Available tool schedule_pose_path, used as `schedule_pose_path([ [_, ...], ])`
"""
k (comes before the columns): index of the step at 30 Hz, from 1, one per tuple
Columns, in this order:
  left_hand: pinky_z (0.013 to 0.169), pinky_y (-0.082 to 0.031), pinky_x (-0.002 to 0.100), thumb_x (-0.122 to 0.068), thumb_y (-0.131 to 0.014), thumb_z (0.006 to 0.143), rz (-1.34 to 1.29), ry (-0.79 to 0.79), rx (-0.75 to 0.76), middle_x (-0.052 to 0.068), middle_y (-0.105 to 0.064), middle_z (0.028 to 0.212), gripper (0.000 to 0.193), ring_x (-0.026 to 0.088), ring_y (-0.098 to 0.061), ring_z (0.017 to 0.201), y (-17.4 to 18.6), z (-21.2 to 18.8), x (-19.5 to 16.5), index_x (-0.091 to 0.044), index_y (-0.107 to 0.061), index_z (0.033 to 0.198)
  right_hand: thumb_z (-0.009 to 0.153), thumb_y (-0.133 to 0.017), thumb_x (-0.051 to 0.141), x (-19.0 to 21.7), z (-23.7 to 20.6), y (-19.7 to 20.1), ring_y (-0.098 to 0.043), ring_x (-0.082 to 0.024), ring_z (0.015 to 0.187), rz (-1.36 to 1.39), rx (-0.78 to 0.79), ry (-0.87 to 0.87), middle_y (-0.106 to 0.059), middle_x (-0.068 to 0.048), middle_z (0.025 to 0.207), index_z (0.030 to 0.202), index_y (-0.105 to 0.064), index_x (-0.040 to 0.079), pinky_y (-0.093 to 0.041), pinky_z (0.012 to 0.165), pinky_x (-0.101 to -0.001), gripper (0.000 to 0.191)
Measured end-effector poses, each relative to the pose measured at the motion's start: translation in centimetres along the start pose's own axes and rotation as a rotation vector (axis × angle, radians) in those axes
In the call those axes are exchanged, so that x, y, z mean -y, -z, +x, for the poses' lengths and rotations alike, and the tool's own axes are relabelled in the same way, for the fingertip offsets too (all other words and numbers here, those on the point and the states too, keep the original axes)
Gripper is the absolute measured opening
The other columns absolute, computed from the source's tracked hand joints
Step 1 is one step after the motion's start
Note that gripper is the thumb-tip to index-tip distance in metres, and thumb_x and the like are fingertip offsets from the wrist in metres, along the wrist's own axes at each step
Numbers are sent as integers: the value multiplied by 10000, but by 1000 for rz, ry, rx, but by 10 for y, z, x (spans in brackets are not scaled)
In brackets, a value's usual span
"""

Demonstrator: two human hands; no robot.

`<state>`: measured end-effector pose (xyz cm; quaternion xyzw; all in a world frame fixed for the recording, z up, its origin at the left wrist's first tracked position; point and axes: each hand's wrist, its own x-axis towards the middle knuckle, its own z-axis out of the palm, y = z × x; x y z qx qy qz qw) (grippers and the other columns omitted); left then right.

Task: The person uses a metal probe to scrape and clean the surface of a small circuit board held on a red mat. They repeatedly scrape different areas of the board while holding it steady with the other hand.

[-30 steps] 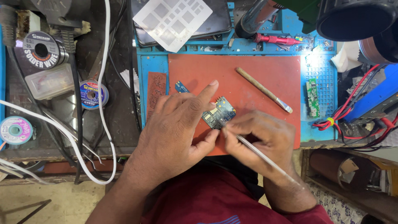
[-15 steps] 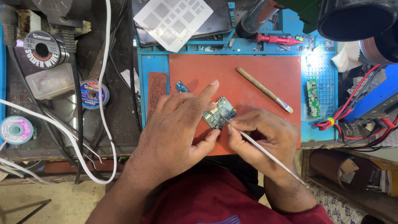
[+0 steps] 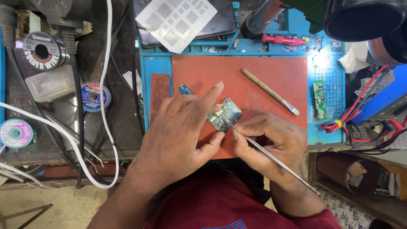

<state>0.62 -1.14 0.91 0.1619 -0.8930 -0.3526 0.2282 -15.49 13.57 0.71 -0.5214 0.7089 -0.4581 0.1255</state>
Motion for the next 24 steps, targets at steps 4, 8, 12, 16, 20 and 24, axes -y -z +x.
schedule_pose_path([
  [4, 1034, -432, 449, -238, -819, 849, 13, -4, -1, 16, -713, 1193, 855, 247, -617, 1168, 0, 0, 0, -53, -368, 1551, 818, -825, 34, 0, 1, -1, -744, -113, 753, -12, 36, -7, -758, -81, 875, 882, -713, 11, -558, 637, -225, 131],
  [8, 1034, -434, 443, -236, -818, 852, 2, -2, 1, 13, -717, 1193, 849, 242, -620, 1177, 0, 0, 0, -56, -372, 1551, 826, -827, 42, 0, 2, 1, -749, -118, 769, -32, 43, 15, -756, -86, 889, 900, -722, 11, -566, 657, -230, 133],
  [12, 1037, -430, 448, -237, -818, 849, 5, -1, 3, 17, -716, 1191, 848, 246, -618, 1174, 1, 1, 0, -53, -373, 1548, 829, -833, 48, -1, 1, 0, -740, -108, 743, -14, 47, 6, -754, -78, 871, 871, -703, 21, -560, 650, -227, 139],
  [16, 1043, -431, 445, -235, -816, 854, -1, 4, 4, 13, -715, 1190, 845, 243, -620, 1178, 0, 0, 0, -55, -372, 1551, 826, -828, 37, -1, 1, 0, -721, -104, 704, 10, 35, -25, -751, -80, 852, 899, -726, 10, -540, 621, -219, 128],
  [20, 1038, -430, 446, -237, -816, 852, 2, 5, 7, 12, -715, 1194, 846, 242, -618, 1176, 0, 0, 0, -56, -373, 1551, 835, -817, 23, -1, 2, 1, -723, -104, 722, 27, 35, -39, -754, -80, 859, 907, -721, 4, -545, 631, -220, 121],
  [24, 1021, -429, 445, -237, -816, 846, 2, 16, 13, 10, -716, 1192, 849, 245, -619, 1170, 0, 0, 0, -56, -374, 1548, 818, -819, 22, 0, 3, 1, -741, -109, 778, -10, 60, 67, -745, -86, 879, 882, -693, 9, -562, 656, -224, 142],
])
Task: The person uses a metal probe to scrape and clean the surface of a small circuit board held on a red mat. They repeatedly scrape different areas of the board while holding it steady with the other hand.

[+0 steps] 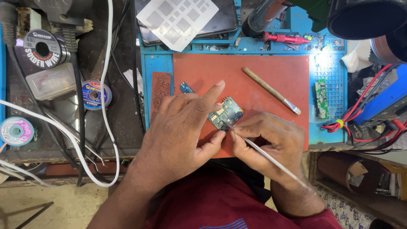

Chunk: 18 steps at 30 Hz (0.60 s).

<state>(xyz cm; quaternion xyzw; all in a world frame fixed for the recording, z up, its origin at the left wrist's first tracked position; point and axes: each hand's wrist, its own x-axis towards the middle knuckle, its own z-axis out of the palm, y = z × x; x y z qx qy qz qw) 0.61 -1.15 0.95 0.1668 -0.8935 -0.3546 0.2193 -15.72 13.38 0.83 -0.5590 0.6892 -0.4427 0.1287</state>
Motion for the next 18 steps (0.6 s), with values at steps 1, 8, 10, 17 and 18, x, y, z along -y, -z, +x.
schedule_pose_path([
  [1, 1012, -427, 446, -237, -818, 842, 1, 5, 2, 9, -717, 1189, 849, 243, -620, 1162, 0, 0, 0, -59, -378, 1545, 824, -811, 14, 0, 0, 0, -737, -110, 766, 25, -12, -43, -750, -85, 880, 895, -699, 5, -561, 652, -224, 132],
  [8, 1025, -436, 446, -237, -817, 850, -1, -4, -7, 11, -713, 1191, 845, 244, -619, 1171, 0, 0, -1, -57, -378, 1549, 813, -820, 3, 1, -1, 0, -705, -107, 692, 26, -36, -103, -745, -81, 839, 886, -704, 7, -528, 600, -219, 136],
  [10, 1039, -441, 441, -232, -812, 856, -4, -14, -13, 11, -711, 1199, 840, 245, -617, 1183, 0, 0, -1, -57, -376, 1553, 823, -816, 2, 1, -1, 0, -704, -107, 700, 45, -34, -99, -745, -81, 848, 896, -703, 9, -533, 612, -222, 135],
  [17, 1034, -433, 448, -238, -816, 851, 7, -12, -13, 15, -714, 1191, 840, 247, -619, 1177, 0, 0, 0, -56, -379, 1545, 806, -820, 11, 1, -2, 0, -724, -108, 709, -3, -26, -52, -748, -85, 852, 871, -687, 16, -546, 622, -227, 149],
  [18, 1037, -432, 450, -240, -817, 850, 10, -12, -15, 17, -713, 1189, 842, 248, -618, 1178, 0, 0, 0, -56, -379, 1545, 800, -822, 15, 1, -2, 0, -726, -107, 709, -2, -4, -37, -750, -83, 850, 855, -675, 19, -549, 619, -224, 157],
])
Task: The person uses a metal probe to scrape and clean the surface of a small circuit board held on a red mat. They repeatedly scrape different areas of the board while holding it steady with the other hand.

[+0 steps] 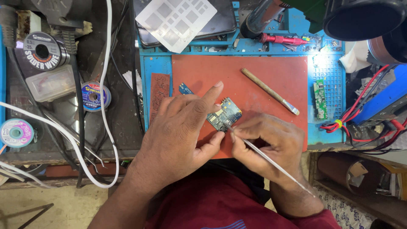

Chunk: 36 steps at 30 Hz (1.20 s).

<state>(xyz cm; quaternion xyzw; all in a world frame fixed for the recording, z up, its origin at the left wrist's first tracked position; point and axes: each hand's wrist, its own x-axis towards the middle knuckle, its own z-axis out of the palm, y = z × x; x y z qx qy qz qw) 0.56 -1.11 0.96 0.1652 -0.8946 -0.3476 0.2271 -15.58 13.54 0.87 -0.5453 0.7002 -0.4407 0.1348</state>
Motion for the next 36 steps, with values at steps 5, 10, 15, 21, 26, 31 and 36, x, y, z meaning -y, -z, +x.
schedule_pose_path([
  [5, 1037, -435, 443, -240, -817, 852, -7, 0, 5, 11, -717, 1188, 841, 241, -621, 1174, 0, 0, 0, -58, -379, 1547, 816, -815, 5, -1, 0, 0, -746, -129, 761, -2, -30, 16, -744, -91, 873, 869, -674, 16, -570, 666, -239, 151],
  [10, 1032, -437, 440, -237, -816, 850, -12, 4, 6, 14, -718, 1196, 838, 243, -623, 1173, 0, 0, 0, -58, -383, 1545, 813, -814, -6, -1, 0, 0, -747, -138, 747, 5, -26, 4, -745, -95, 866, 862, -681, 11, -569, 656, -248, 142],
  [15, 1045, -434, 447, -241, -820, 848, -5, 3, 1, 14, -716, 1188, 840, 248, -623, 1174, 1, 0, 0, -57, -385, 1543, 813, -816, 1, -1, 1, 0, -754, -142, 771, 12, -11, 15, -745, -93, 878, 857, -675, 18, -578, 672, -249, 150],
  [21, 1041, -432, 447, -242, -818, 847, -4, 4, 1, 11, -716, 1189, 843, 246, -624, 1173, 1, 0, 0, -56, -383, 1544, 790, -817, 0, -1, 1, 0, -750, -140, 752, -17, 0, 23, -744, -87, 859, 875, -706, 23, -571, 658, -244, 142],
  [26, 1034, -433, 448, -239, -817, 845, 4, 0, 5, 11, -714, 1194, 850, 256, -619, 1170, 0, 0, 0, -49, -373, 1546, 807, -819, 2, -2, 1, 0, -755, -141, 769, -11, -8, 36, -747, -85, 870, 885, -703, 24, -577, 676, -243, 141],
  [31, 1035, -434, 446, -236, -815, 848, 0, -13, 3, 22, -708, 1206, 856, 261, -614, 1179, 0, 0, 0, -44, -366, 1550, 818, -808, 0, -1, 0, 0, -753, -136, 764, 28, -26, -18, -750, -90, 876, 896, -702, 13, -580, 674, -244, 132],
  [36, 1030, -437, 441, -237, -818, 850, -4, -3, 7, 13, -711, 1192, 850, 242, -621, 1170, 0, 0, 0, -50, -372, 1549, 823, -802, -2, -2, -1, 0, -747, -124, 739, 54, -26, -58, -751, -85, 867, 899, -707, 8, -575, 648, -236, 122],
])
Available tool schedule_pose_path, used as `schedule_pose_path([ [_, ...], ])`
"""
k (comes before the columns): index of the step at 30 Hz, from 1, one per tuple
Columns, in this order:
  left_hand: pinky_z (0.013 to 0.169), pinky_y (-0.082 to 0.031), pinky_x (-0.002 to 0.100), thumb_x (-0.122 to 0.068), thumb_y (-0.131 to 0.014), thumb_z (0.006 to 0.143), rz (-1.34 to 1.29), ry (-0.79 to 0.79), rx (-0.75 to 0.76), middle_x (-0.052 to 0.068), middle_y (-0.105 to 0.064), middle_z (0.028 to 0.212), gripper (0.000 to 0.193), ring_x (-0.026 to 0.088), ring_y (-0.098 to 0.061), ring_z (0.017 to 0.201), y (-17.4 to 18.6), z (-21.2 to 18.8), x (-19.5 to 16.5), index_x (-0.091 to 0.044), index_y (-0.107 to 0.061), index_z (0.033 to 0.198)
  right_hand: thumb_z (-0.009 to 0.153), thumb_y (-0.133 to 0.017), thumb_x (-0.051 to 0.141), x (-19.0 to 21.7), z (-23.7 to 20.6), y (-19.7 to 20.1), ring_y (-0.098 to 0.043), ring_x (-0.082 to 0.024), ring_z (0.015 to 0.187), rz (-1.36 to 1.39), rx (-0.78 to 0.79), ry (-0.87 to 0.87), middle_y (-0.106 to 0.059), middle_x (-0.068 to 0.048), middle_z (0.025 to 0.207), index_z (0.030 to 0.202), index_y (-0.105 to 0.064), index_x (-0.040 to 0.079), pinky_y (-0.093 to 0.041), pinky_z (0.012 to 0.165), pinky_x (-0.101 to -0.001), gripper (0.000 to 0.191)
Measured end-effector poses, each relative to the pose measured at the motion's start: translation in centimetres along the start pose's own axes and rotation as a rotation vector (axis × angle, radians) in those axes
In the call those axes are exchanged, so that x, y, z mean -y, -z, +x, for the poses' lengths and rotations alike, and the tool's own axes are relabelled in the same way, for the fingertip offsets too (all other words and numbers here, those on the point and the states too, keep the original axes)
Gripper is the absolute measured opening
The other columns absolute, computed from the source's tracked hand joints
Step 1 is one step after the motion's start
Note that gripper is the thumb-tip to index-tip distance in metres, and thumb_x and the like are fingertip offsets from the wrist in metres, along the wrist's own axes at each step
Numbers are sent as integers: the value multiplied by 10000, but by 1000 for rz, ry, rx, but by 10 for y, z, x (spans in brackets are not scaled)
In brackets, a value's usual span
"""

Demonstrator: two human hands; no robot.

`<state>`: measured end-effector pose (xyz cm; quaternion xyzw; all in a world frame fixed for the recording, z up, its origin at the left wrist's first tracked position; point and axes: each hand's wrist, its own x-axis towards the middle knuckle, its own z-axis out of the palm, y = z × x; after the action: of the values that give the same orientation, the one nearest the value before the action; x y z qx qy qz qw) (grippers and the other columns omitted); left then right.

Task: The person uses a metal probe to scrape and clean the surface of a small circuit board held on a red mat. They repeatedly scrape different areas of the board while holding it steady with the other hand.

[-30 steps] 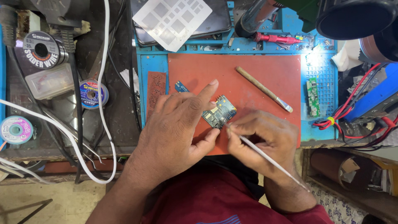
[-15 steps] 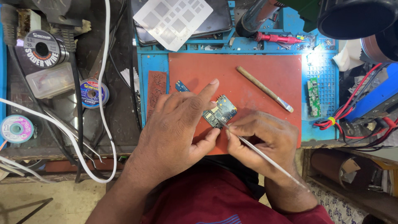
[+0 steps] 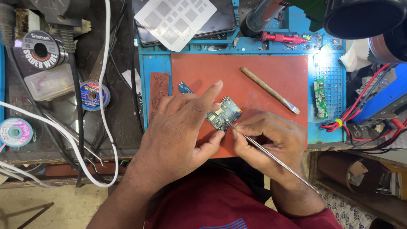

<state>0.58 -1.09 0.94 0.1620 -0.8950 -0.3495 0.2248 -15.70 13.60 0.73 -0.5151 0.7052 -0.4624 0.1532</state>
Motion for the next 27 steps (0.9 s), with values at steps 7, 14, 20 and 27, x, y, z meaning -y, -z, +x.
schedule_pose_path([
  [7, 1029, -438, 438, -241, -817, 848, 2, 2, -3, 14, -711, 1197, 846, 248, -620, 1177, 0, 0, 0, -51, -377, 1545, 825, -816, 16, 0, 0, 0, -737, -110, 732, -27, 20, 33, -750, -81, 868, 894, -709, 13, -561, 637, -225, 128],
  [14, 1040, -434, 449, -245, -816, 854, 7, 3, -3, 15, -710, 1195, 846, 248, -616, 1178, 0, 0, 0, -54, -372, 1549, 817, -826, 39, 0, 1, 1, -734, -103, 717, -42, 33, 35, -753, -82, 859, 884, -717, 17, -552, 618, -222, 129],
  [20, 1036, -435, 447, -239, -814, 855, 2, 3, -1, 13, -713, 1198, 847, 247, -616, 1177, 0, 0, 0, -57, -369, 1552, 812, -824, 27, 0, 0, 1, -737, -115, 725, -47, 10, 26, -752, -82, 860, 875, -706, 9, -554, 631, -228, 135],
  [27, 1046, -435, 451, -239, -817, 856, 5, -7, -12, 14, -711, 1197, 849, 251, -614, 1179, 0, 0, 0, -56, -367, 1552, 812, -816, 19, -1, 0, 0, -742, -117, 752, -25, -5, 34, -752, -84, 879, 891, -707, 8, -562, 655, -230, 135],
])
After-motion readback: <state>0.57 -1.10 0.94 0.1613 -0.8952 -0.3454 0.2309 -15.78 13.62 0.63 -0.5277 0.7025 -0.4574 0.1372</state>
